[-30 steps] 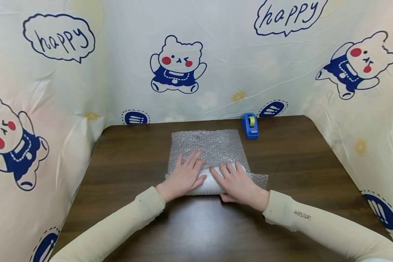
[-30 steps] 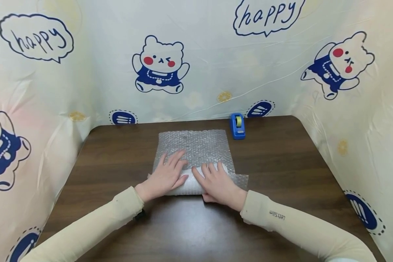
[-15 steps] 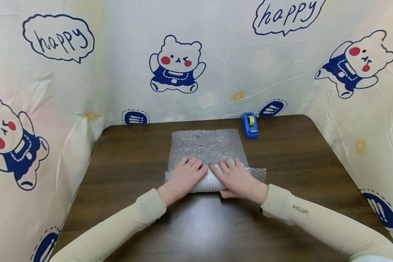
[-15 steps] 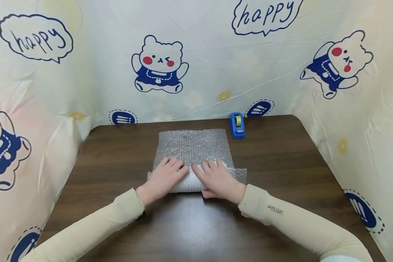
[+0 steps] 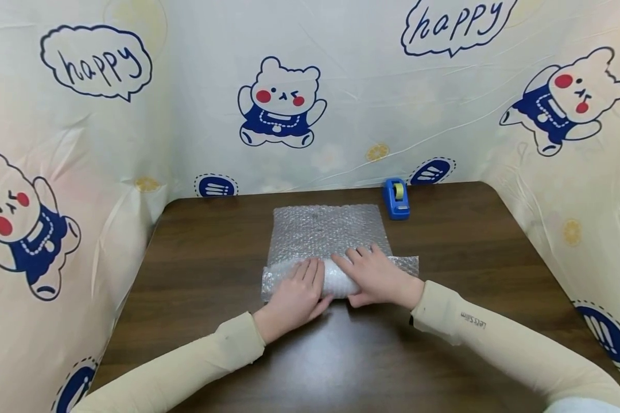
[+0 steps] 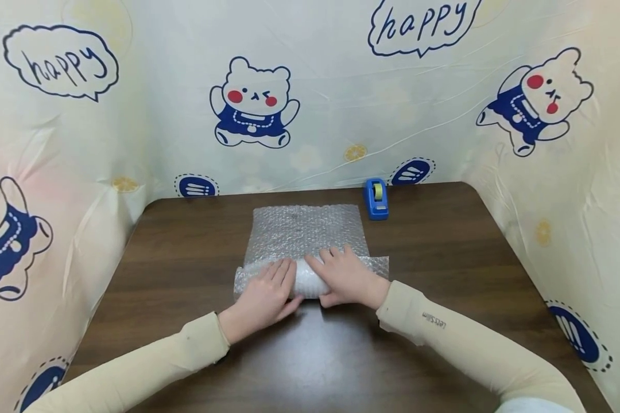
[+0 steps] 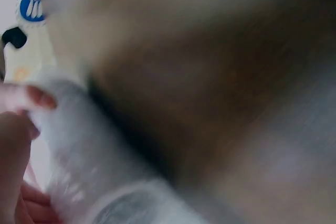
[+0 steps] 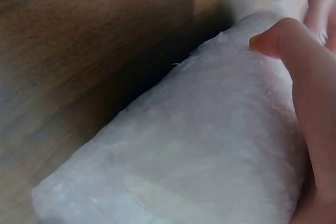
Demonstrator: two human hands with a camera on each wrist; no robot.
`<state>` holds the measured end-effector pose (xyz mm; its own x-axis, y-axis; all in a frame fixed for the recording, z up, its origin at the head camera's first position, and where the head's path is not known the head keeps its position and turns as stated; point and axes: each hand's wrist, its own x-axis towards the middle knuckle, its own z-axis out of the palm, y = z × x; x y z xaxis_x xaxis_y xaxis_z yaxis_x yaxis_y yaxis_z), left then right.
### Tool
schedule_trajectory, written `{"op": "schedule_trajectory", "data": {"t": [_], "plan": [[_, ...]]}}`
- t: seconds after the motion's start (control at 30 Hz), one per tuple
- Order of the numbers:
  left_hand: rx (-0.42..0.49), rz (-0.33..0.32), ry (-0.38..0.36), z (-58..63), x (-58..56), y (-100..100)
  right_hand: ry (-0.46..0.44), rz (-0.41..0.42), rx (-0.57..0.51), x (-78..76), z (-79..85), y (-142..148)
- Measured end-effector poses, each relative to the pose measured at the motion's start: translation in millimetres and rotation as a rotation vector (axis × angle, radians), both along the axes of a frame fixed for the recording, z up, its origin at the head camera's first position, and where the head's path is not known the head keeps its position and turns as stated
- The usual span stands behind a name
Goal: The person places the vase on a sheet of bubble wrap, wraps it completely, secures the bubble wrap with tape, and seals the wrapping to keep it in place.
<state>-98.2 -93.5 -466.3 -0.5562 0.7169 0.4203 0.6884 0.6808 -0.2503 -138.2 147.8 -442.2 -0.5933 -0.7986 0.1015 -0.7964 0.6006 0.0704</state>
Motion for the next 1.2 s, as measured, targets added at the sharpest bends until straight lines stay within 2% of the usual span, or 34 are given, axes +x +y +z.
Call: {"op": "schedule_trajectory", "data": {"t": [0.13,0.27,0.37,0.5,0.6,0.8,0.97,1.07,1.2], "plan": [[-0.103,0.082,-0.071,-11.6,3.2,-1,-0.015,0.01,-0.017,-6.3,-1.7,1],[-0.16,0.141,-0.064,-18.4,1.4,-2,-0.027,0.026,-0.024,-10.8,-3.0,3],[-0.165,0.155,-0.039,-21.2,-1.7,-1,-0.032,0.035,-0.027,-12.0,-2.9,3],[-0.122,0.167,-0.026,-20.6,-9.6,2,-0.037,0.034,-0.023,-11.8,-2.0,4],[-0.085,0.166,-0.059,-16.7,-18.1,3,-0.053,0.02,-0.016,-12.3,-1.4,5],[-0.054,0.12,-0.197,-9.5,-27.7,0,-0.09,0.018,-0.02,-16.4,1.6,5],[-0.019,0.1,-0.227,-9.6,-30.1,-1,-0.137,0.014,0.006,-20.2,7.7,4],[-0.009,0.095,-0.247,-10.6,-31.6,-1,-0.156,0.024,-0.017,-22.5,9.8,7],[0.002,0.093,-0.295,-9.7,-34.0,-1,-0.073,0.059,-0.069,-24.4,7.5,14]]}}
